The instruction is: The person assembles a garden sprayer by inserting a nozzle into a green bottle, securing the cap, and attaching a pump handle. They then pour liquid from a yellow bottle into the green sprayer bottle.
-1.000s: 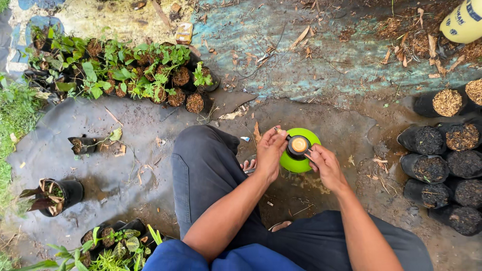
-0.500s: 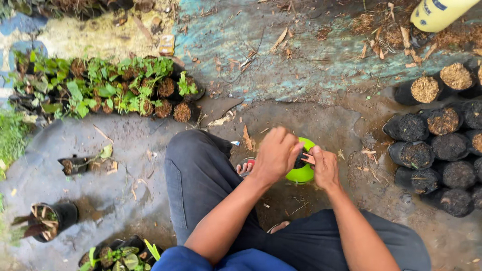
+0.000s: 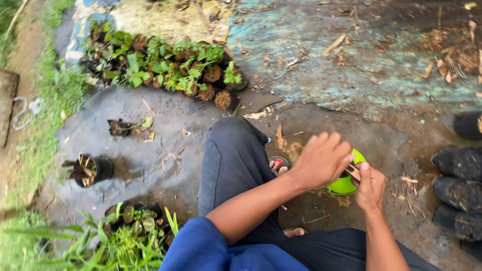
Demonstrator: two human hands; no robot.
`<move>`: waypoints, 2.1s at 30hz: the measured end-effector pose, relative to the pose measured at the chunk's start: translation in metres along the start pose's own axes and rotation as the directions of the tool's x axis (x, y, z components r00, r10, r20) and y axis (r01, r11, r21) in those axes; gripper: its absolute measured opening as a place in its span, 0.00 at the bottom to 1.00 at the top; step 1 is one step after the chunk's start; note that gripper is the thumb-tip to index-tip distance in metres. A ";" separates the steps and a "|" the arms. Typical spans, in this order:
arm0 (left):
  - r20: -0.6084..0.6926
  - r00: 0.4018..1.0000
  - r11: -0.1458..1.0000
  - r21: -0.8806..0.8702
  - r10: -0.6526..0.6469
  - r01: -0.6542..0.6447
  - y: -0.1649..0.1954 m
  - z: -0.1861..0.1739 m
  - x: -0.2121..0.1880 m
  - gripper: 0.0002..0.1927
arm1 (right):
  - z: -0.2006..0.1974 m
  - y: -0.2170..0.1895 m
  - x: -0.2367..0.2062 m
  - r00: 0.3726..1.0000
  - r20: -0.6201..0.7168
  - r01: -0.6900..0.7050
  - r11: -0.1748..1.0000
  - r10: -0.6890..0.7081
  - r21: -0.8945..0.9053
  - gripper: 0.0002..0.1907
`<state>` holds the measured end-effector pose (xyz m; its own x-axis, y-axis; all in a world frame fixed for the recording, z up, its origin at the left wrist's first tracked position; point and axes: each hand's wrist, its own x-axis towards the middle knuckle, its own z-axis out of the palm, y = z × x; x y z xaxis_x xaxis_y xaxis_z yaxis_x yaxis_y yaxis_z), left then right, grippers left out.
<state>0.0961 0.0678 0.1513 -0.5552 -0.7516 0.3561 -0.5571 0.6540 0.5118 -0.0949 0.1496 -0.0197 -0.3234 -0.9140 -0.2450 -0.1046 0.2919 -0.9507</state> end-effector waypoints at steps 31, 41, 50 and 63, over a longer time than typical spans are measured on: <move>-0.390 0.900 0.952 0.148 -0.193 0.268 -0.039 -0.043 -0.080 0.16 | 0.094 0.001 0.031 0.919 0.316 0.117 0.928 -0.236 0.353 0.26; -0.287 0.947 0.989 0.008 -0.142 0.151 -0.082 -0.050 -0.050 0.17 | 0.093 -0.018 0.020 0.967 0.254 -0.024 0.994 -0.003 0.103 0.27; -0.214 0.966 0.989 -0.071 -0.144 0.131 -0.109 -0.076 -0.037 0.14 | 0.116 -0.044 0.023 0.976 0.204 -0.077 0.997 0.074 0.007 0.24; -0.208 0.971 0.991 -0.075 -0.120 0.107 -0.096 -0.104 -0.029 0.17 | 0.128 -0.089 0.012 0.968 0.250 -0.011 1.000 0.015 -0.016 0.30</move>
<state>0.2299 0.0177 0.1733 -0.3438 -0.8262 0.4464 -0.5651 0.5617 0.6043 0.0309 0.0767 0.0377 -0.0798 -0.9510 -0.2986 -0.1158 0.3063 -0.9449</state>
